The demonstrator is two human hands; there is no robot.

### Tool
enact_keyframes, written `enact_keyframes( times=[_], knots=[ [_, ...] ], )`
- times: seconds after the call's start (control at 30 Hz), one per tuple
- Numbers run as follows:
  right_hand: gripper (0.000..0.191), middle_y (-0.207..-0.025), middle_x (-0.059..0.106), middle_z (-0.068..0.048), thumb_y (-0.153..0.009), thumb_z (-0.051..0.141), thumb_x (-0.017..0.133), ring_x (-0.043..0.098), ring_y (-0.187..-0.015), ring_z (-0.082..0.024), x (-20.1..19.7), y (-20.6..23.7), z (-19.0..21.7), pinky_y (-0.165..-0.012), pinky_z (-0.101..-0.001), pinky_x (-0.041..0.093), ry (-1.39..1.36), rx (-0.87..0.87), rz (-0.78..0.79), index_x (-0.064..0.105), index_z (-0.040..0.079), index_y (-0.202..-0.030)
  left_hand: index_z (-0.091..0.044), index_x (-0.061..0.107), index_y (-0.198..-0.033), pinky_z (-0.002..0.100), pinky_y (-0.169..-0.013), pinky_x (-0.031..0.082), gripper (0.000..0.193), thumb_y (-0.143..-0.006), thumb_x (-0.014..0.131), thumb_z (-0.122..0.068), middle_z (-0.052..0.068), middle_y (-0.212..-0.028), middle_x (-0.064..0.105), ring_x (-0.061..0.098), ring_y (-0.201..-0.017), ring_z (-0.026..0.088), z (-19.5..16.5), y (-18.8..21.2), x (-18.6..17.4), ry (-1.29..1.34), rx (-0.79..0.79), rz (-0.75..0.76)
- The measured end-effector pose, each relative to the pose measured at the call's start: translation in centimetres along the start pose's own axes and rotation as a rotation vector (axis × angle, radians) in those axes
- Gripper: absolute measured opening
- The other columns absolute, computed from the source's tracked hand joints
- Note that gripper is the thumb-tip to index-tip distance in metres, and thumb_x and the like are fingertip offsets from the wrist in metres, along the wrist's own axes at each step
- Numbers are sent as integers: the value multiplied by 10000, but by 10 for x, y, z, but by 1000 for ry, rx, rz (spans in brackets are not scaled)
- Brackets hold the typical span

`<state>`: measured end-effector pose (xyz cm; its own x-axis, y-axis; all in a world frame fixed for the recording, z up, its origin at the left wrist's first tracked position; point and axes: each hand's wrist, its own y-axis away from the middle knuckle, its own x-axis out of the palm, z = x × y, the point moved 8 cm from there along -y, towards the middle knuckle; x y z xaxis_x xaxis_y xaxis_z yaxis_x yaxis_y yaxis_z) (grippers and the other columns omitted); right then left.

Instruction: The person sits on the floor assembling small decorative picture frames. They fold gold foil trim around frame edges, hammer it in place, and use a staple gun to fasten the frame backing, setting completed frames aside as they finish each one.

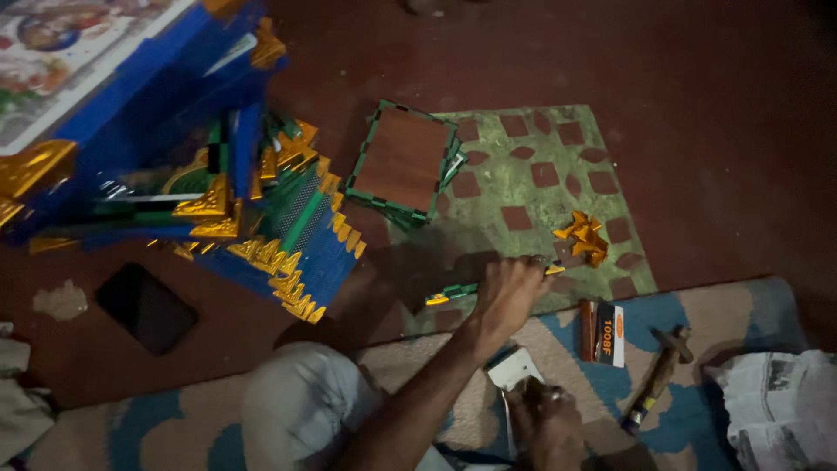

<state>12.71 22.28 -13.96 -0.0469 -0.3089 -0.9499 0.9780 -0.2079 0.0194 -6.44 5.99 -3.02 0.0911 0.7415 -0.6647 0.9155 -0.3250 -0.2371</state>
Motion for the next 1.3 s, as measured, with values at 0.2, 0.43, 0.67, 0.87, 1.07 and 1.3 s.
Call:
enact_keyframes(
  times=[0.2,0.43,0.67,0.87,1.07,1.3],
  knots=[
    [690,-1129,671,-291,-1019,533,691,666,-1015,-442,-100,-64,-106,-824,-501,549,175,212,-396,586,-54,-1365,28,656,-963,502,-645,549,234,-943,711,-199,223,-874,688,715,-796,392,-4,4,-13,58,66,-135],
    [539,-895,703,-197,-1025,517,629,665,-869,-346,-105,-77,-128,-762,-450,510,-67,366,-306,742,-9,-1054,6,665,-966,529,-676,536,228,-899,736,-201,217,-935,693,699,-856,418,-7,6,-17,64,89,-218],
    [395,-753,556,-16,-1115,410,492,481,-610,-134,-109,-52,-42,-513,-301,369,-987,411,-159,644,45,-1121,-20,683,-934,543,-694,544,213,-863,753,-208,208,-907,694,700,-857,427,4,2,-8,111,16,-170],
    [432,-688,541,-57,-1109,366,464,474,-586,-145,-126,-68,67,-514,-320,393,-626,189,-43,660,-13,-1178,12,665,-874,522,-691,553,192,-859,745,-162,238,-897,691,701,-876,439,2,0,-8,111,35,-165],
    [423,-717,602,-99,-1105,310,444,578,-622,-176,-144,-70,90,-554,-371,455,-437,82,-203,621,-3,-1329,0,677,-921,493,-688,566,167,-881,727,-155,216,-914,704,728,-871,392,8,2,0,128,-29,-83],
    [369,-719,602,-160,-1118,290,470,570,-621,-237,-130,-78,91,-591,-412,480,-376,46,-146,660,-13,-1207,-24,697,-949,591,-685,472,219,-829,741,-202,230,-965,691,662,-893,452,2,6,-3,19,42,-255]
  ],
)
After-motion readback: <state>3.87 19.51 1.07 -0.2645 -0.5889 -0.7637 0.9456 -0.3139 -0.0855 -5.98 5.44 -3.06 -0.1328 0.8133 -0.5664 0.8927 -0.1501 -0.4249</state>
